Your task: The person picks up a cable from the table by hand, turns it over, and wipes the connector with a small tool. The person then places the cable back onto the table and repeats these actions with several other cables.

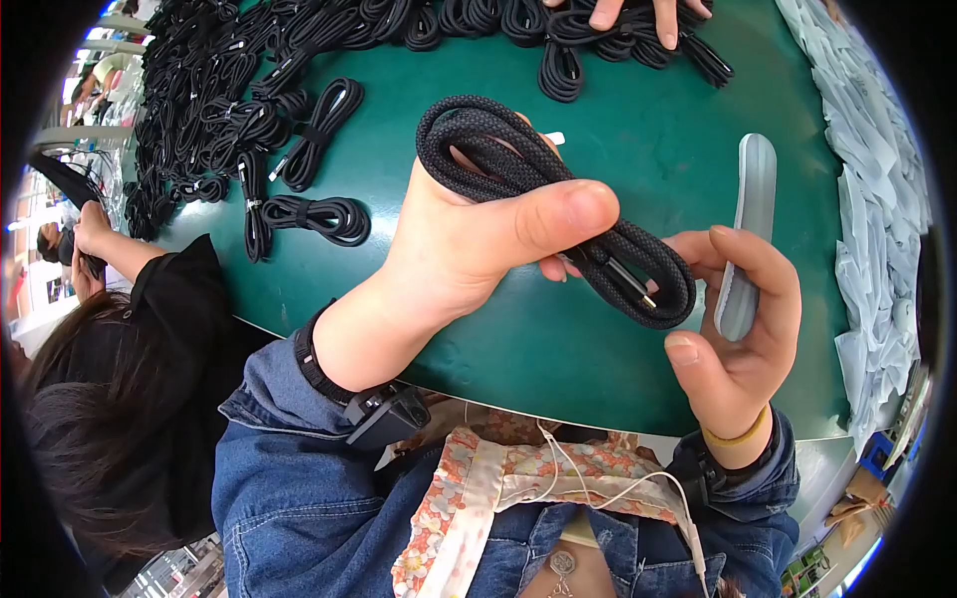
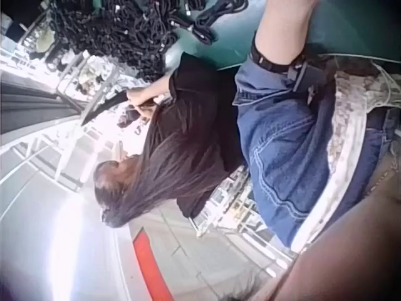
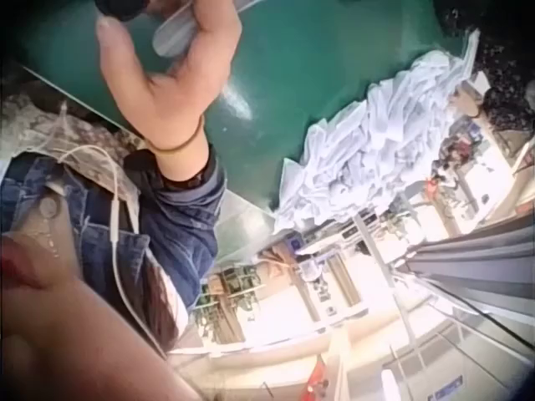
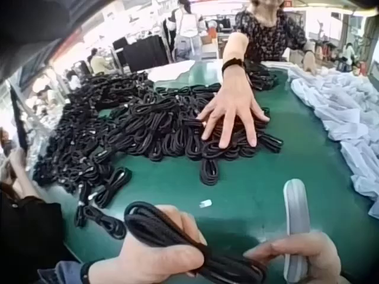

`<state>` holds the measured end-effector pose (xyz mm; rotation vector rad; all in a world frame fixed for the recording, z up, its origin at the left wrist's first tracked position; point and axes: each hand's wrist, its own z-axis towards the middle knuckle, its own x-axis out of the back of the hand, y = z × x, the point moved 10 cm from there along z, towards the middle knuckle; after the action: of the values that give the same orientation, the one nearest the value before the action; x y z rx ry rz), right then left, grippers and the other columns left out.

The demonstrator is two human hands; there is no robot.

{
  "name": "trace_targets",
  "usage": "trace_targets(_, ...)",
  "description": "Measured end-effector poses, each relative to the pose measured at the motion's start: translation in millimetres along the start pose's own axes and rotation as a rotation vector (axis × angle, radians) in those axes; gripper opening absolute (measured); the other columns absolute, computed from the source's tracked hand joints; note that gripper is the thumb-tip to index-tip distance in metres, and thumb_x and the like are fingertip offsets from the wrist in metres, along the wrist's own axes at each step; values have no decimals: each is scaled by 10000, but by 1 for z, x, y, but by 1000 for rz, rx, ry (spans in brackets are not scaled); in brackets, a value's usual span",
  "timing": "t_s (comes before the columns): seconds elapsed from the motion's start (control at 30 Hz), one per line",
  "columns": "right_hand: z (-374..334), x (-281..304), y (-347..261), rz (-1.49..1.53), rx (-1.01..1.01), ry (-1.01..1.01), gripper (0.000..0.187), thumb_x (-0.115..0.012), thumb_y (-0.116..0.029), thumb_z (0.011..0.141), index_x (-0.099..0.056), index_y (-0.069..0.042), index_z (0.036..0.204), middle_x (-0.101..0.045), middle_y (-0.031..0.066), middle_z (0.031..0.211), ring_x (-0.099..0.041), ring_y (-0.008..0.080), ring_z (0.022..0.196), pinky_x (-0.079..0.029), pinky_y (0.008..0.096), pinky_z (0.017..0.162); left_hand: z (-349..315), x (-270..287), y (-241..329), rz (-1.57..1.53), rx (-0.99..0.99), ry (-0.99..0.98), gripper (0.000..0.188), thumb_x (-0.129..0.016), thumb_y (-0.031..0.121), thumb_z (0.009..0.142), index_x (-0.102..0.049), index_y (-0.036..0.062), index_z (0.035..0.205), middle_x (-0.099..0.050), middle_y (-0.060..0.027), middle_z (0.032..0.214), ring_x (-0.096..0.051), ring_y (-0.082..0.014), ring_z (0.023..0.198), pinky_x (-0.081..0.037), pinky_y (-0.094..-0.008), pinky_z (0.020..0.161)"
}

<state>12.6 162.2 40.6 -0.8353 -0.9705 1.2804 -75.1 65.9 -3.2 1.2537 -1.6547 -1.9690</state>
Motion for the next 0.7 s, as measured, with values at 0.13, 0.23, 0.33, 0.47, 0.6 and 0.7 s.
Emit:
trace_targets(0.13, 2, 3, 1, 27, -34, 78, 495, -658, -31, 640, -405, 50, 1059, -545, 134, 904, -542, 175, 788, -427, 268, 733, 3, -4, 6, 73, -89, -28, 423, -677, 348, 658, -371, 67, 577, -431, -34, 524, -440, -158, 405, -350, -249, 341)
trace_targets(0.23, -10, 10, 24, -35, -323, 210, 375, -601, 1, 666, -453, 44, 1007, -542, 96, 833, -531, 146, 744, -425, 254, 703, 2, -5, -3, 168, -41, -116, 362, -638, 351, 697, -442, 49, 736, -490, -78, 688, -509, -183, 551, -417, -274, 460)
trace_targets(0.33, -12, 27, 34, 133, -431, 369, 299, -564, 6, 687, -480, 37, 972, -535, 72, 813, -517, 123, 723, -416, 237, 677, 6, 5, 20, 16, -303, 60, 343, -594, 305, 740, -426, 41, 881, -485, -106, 838, -517, -192, 684, -428, -294, 572)
trace_targets(0.47, -3, 23, 34, 13, -475, 151, 221, -522, 1, 712, -508, 27, 931, -531, 50, 802, -500, 101, 691, -407, 222, 638, -7, 55, 71, 197, -680, 361, 391, -504, 205, 803, -321, 38, 1105, -405, -135, 1076, -478, -199, 892, -389, -321, 760)
trace_targets(0.6, 1, -10, 36, -95, -411, -254, 183, -483, -30, 747, -510, 16, 922, -519, 46, 785, -472, 89, 637, -377, 205, 561, -23, 83, 100, 337, -731, 653, 332, -486, 153, 805, -353, 29, 1083, -411, -128, 1072, -485, -201, 876, -376, -303, 763)
trace_targets(0.7, 0, 4, 39, 50, -394, -132, 197, -462, -65, 778, -495, 13, 955, -521, 64, 810, -478, 99, 639, -372, 206, 551, -32, 94, 108, 539, -586, 741, 349, -557, 128, 746, -388, 37, 1038, -382, -111, 1039, -441, -159, 880, -388, -275, 719)
